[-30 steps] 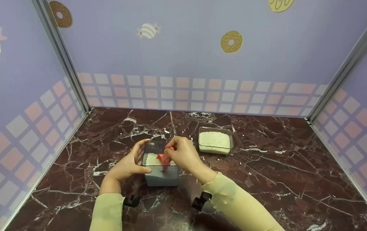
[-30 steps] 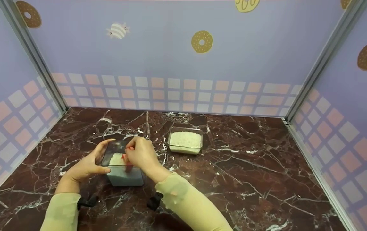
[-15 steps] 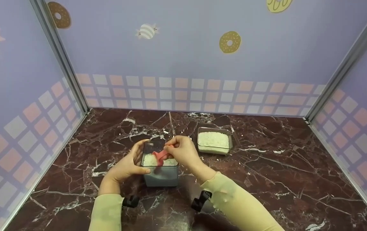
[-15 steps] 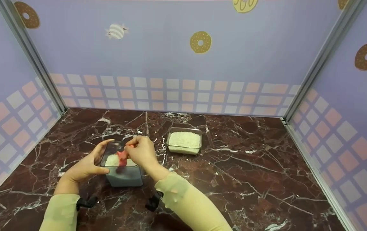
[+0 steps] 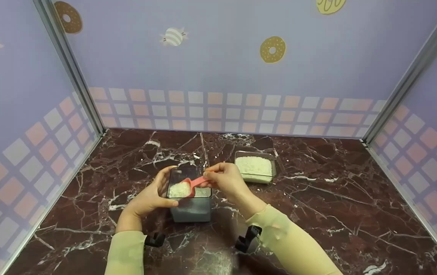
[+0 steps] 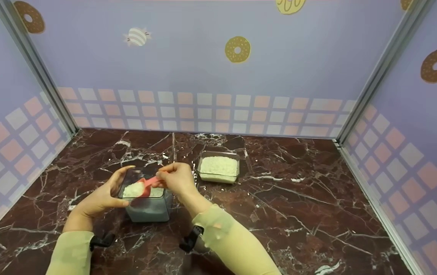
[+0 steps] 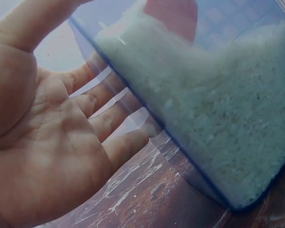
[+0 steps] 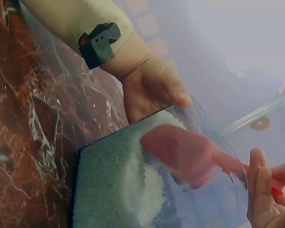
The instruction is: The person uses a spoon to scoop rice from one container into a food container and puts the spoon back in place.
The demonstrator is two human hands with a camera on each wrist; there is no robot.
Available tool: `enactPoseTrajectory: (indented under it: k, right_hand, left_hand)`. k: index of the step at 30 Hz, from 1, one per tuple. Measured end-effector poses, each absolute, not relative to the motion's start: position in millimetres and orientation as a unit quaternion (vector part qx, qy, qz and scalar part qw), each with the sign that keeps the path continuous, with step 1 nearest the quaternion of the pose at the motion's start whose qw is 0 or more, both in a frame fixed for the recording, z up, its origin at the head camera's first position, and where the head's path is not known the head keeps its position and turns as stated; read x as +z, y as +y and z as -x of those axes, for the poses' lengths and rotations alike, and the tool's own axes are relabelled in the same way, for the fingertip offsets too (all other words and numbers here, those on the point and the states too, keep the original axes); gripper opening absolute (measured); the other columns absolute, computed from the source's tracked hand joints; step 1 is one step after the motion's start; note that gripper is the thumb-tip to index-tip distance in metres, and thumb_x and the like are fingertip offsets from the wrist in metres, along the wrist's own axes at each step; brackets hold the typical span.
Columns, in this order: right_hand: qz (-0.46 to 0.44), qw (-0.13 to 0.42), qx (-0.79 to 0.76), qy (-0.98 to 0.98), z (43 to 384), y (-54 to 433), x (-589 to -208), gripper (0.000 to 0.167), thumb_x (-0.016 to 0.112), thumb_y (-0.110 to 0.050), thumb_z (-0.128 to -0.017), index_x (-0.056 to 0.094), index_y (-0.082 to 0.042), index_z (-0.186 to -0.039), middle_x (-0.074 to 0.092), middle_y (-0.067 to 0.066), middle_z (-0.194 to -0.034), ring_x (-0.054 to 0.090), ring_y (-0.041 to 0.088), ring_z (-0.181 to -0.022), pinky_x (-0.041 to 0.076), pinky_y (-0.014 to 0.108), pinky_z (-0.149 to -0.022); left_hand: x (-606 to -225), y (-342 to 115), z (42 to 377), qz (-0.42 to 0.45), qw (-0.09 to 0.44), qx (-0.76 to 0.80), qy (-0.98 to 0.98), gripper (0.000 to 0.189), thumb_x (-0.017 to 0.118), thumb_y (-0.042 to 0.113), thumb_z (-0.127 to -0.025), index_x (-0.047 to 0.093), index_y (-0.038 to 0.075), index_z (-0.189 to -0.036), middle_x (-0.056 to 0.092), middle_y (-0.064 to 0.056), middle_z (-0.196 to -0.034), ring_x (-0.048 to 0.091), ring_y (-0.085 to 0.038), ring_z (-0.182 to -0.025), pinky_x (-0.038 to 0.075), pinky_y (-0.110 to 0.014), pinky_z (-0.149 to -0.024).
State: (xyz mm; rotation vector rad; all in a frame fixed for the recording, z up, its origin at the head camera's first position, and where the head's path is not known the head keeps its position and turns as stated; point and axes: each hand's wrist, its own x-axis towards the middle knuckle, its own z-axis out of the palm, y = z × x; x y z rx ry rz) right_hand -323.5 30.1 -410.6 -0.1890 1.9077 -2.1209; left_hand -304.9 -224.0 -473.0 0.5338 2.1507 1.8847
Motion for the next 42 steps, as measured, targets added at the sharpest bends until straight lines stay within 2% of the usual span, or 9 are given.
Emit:
enactPoseTrajectory:
  k: [6, 14, 21, 25, 30, 34, 37, 42]
  right_hand:
    - [0.039, 0.154, -0.749, 0.643, 326.2, 37.7, -416.5, 0.025, 0.06, 0.01, -0.093, 0.059, 0.022, -0.114, 0.067, 0.008, -0.075, 0.068, 0.007, -0.055, 0.057, 0.013, -0.056]
    - [0.016, 0.163, -0.774, 0.612, 328.9, 44.2, -420.8, 0.011, 0.06, 0.008, -0.094, 0.066, 0.013, -0.102, 0.07, 0.005, -0.069, 0.067, 0.005, -0.054, 0.054, 0.011, -0.053]
    - [0.006, 0.167, -0.787, 0.594, 330.1, 54.2, -425.3, 0.022, 0.058, 0.006, -0.097, 0.058, 0.017, -0.116, 0.069, 0.003, -0.067, 0.067, 0.005, -0.056, 0.054, 0.011, -0.055]
    - [0.007, 0.178, -0.795, 0.58, 332.7, 60.5, -429.3, 0.021, 0.057, 0.004, -0.098, 0.058, 0.014, -0.116, 0.069, 0.002, -0.066, 0.065, 0.003, -0.055, 0.053, 0.011, -0.054]
    - [0.006, 0.195, -0.807, 0.557, 336.0, 66.2, -434.6, 0.02, 0.055, 0.002, -0.1, 0.056, 0.013, -0.117, 0.069, 0.0, -0.065, 0.063, 0.002, -0.055, 0.053, 0.01, -0.054]
    - [0.001, 0.203, -0.818, 0.538, 337.5, 68.9, -439.9, 0.01, 0.053, 0.002, -0.101, 0.062, 0.004, -0.104, 0.068, -0.001, -0.066, 0.063, 0.001, -0.055, 0.052, 0.009, -0.053]
    - [-0.002, 0.211, -0.829, 0.518, 338.3, 71.2, -445.1, 0.016, 0.052, 0.001, -0.102, 0.064, -0.004, -0.093, 0.068, -0.001, -0.066, 0.063, 0.0, -0.055, 0.051, 0.008, -0.053]
    - [-0.008, 0.228, -0.845, 0.483, 338.4, 75.4, -449.1, 0.02, 0.051, 0.0, -0.103, 0.066, -0.006, -0.091, 0.069, -0.001, -0.067, 0.063, 0.001, -0.055, 0.051, 0.007, -0.053]
  left_hand:
    - [-474.1, -224.0, 304.6, -0.178, 0.123, 0.66, 0.72, 0.114, 0.081, 0.0, -0.076, 0.008, 0.009, -0.162, -0.004, -0.017, -0.174, -0.011, -0.037, -0.161, -0.001, -0.052, -0.131]
    - [-473.0, -224.4, 304.6, -0.18, 0.127, 0.662, 0.716, 0.115, 0.082, 0.003, -0.076, 0.006, 0.009, -0.163, -0.007, -0.017, -0.174, -0.012, -0.036, -0.161, 0.001, -0.05, -0.13]
    - [-472.5, -224.9, 303.9, -0.177, 0.133, 0.658, 0.72, 0.115, 0.082, 0.004, -0.078, 0.005, 0.011, -0.163, -0.011, -0.017, -0.174, -0.013, -0.038, -0.161, 0.005, -0.055, -0.13]
    - [-472.0, -225.7, 303.1, -0.171, 0.136, 0.655, 0.724, 0.115, 0.082, 0.005, -0.08, 0.004, 0.013, -0.164, -0.013, -0.016, -0.174, -0.014, -0.037, -0.161, 0.003, -0.056, -0.131]
    - [-471.4, -226.3, 302.8, -0.168, 0.137, 0.652, 0.726, 0.115, 0.081, 0.006, -0.081, 0.002, 0.012, -0.164, -0.015, -0.016, -0.173, -0.015, -0.038, -0.16, 0.001, -0.055, -0.131]
    - [-471.4, -225.5, 302.8, -0.171, 0.132, 0.652, 0.727, 0.114, 0.082, 0.005, -0.08, 0.005, 0.011, -0.164, -0.011, -0.017, -0.174, -0.012, -0.038, -0.161, 0.001, -0.054, -0.131]
    - [-471.5, -225.2, 302.7, -0.174, 0.132, 0.654, 0.724, 0.114, 0.082, 0.005, -0.079, 0.006, 0.011, -0.164, -0.01, -0.017, -0.174, -0.011, -0.038, -0.161, 0.002, -0.054, -0.131]
    - [-471.1, -225.8, 302.8, -0.179, 0.134, 0.656, 0.721, 0.114, 0.083, 0.007, -0.08, 0.006, 0.012, -0.164, -0.012, -0.016, -0.174, -0.013, -0.038, -0.16, 0.001, -0.055, -0.131]
